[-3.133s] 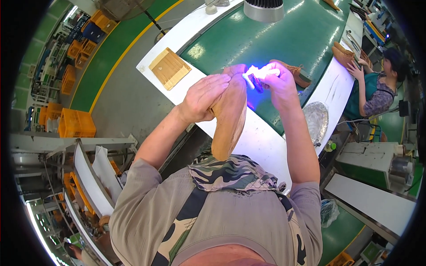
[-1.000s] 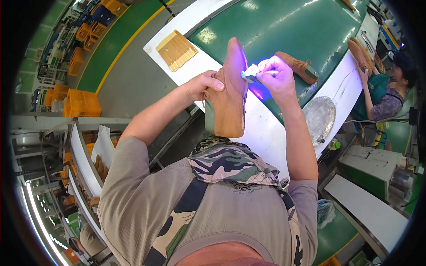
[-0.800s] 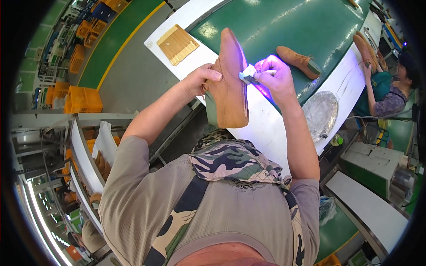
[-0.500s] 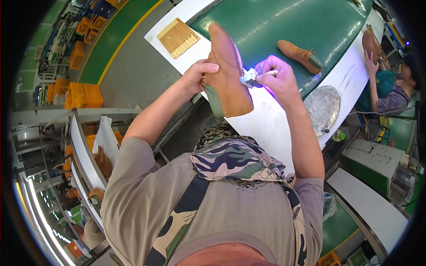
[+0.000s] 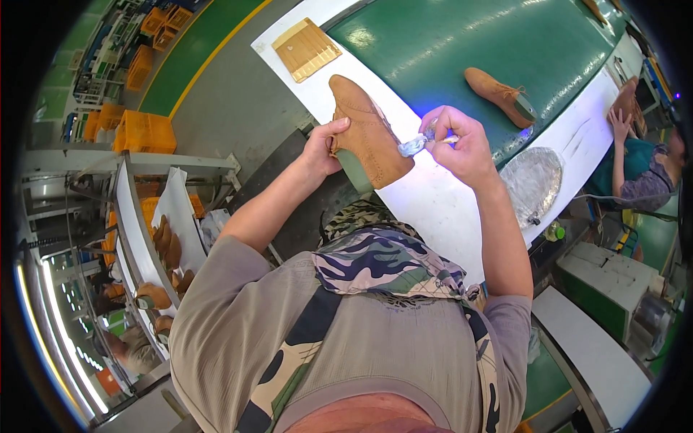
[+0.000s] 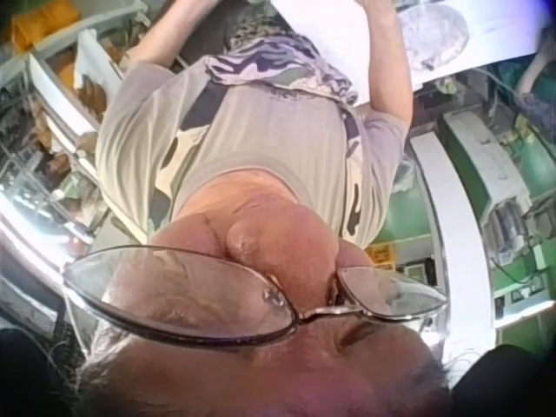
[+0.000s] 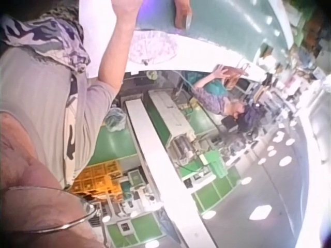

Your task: Applying adhesive to the bottom and side edges of shoe soles using a small brush at a factory workstation.

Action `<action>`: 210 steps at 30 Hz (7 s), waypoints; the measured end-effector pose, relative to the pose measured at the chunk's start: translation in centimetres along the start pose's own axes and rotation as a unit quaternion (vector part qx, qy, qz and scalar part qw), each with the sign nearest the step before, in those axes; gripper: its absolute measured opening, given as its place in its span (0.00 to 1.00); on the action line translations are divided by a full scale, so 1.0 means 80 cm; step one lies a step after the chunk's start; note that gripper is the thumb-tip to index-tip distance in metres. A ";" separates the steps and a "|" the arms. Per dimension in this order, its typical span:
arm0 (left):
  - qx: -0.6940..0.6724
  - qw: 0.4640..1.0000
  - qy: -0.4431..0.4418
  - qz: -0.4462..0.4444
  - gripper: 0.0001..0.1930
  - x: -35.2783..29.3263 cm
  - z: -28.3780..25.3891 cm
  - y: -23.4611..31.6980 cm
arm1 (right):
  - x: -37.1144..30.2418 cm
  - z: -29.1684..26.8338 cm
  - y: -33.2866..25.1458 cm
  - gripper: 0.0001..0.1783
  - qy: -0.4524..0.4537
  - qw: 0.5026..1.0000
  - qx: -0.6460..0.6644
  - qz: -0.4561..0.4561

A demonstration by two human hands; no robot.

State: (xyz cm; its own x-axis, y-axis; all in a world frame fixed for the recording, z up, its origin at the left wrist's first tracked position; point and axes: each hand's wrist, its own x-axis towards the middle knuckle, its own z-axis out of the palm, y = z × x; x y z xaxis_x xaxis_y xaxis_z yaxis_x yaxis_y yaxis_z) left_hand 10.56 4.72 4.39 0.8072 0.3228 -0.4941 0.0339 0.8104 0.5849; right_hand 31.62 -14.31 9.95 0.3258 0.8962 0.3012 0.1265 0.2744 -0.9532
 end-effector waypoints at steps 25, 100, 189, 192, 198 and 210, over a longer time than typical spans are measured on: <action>-0.260 0.943 -0.070 0.196 0.32 -0.049 -0.108 0.026 | 0.135 0.124 0.037 0.11 -0.075 0.995 -0.023 -0.061; 0.030 0.963 -0.167 -0.207 0.06 0.540 0.018 -0.140 | -0.171 -0.253 0.312 0.06 0.480 0.645 -0.440 0.401; 0.303 0.878 -0.320 -0.187 0.31 0.167 0.089 0.069 | 0.072 -0.080 0.020 0.08 0.282 0.959 -0.033 0.022; 0.287 0.898 -0.285 -0.175 0.38 0.155 0.094 0.068 | 0.065 -0.070 0.020 0.07 0.270 0.962 -0.040 0.019; 0.215 0.911 -0.296 -0.189 0.39 0.154 0.083 0.061 | 0.053 -0.055 0.029 0.08 0.250 0.968 0.013 0.014; 0.120 0.956 -0.245 -0.112 0.36 0.139 0.066 0.046 | 0.024 -0.028 0.036 0.11 0.186 0.979 0.028 0.076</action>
State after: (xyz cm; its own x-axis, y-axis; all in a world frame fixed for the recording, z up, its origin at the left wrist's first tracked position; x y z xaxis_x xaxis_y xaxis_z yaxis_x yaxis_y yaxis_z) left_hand 22.78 8.73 4.45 0.9407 -0.1609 -0.2986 0.3252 0.6781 0.6592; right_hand 34.71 -12.56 7.83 0.6575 0.7414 0.1345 0.0023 0.1766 -0.9843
